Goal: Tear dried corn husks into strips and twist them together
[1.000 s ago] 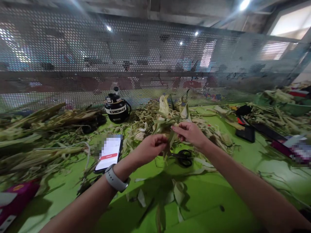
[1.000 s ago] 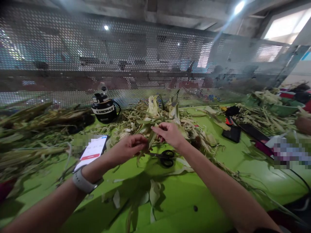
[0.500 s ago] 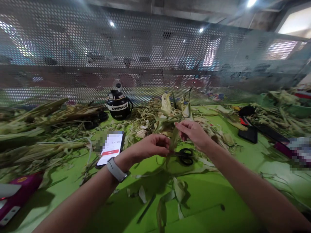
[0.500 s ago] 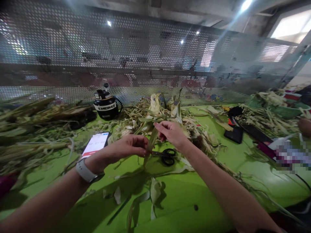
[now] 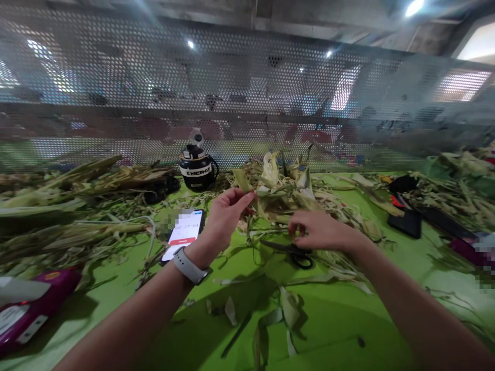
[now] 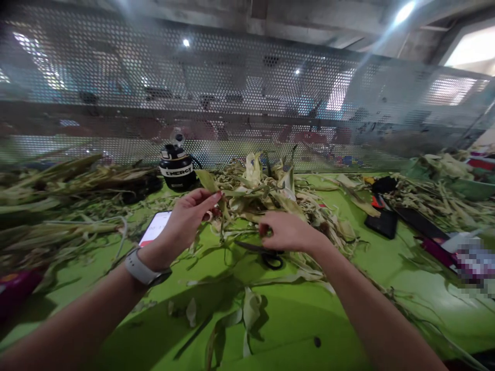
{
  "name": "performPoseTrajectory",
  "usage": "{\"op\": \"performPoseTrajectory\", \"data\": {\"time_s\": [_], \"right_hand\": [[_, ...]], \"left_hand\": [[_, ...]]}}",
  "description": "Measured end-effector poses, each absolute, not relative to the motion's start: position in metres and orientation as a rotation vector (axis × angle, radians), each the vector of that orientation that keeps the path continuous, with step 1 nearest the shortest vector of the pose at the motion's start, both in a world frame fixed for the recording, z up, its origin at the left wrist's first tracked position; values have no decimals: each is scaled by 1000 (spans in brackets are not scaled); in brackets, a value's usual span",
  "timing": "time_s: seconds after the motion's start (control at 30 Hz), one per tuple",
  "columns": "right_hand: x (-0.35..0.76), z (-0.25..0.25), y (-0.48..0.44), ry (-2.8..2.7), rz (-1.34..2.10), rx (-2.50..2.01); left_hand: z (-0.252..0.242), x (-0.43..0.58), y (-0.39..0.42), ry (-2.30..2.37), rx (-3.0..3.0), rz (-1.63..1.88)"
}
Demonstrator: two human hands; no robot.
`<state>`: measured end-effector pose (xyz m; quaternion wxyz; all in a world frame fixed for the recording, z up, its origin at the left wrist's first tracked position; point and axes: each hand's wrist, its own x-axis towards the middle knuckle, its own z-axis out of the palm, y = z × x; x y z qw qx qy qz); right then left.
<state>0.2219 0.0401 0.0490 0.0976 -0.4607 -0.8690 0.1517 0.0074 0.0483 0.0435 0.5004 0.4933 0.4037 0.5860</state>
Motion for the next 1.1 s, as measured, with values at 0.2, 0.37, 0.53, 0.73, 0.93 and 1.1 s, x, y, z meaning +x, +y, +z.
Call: {"op": "performPoseTrajectory", "data": {"time_s": [0.2,0.37,0.53,0.73,0.93,1.1], "right_hand": [[217,37,32,-2839,205,-1566],[221,40,37,-2834,347,-1700],[224,38,43,-2912,412,-1656],[220,42,38,-2898,264,-1737],[215,51,33,-2960,179,-1954],[223,46,41,-2937,320,-1907]], "left_hand": [[46,5,50,958,997,1498],[49,2,51,895,955,1527],[52,-5,56,847,863,1488],[48,-12,65,792,800,1501],[47,-16,69,793,840,1520],[47,-15,68,826,895,1501]]}}
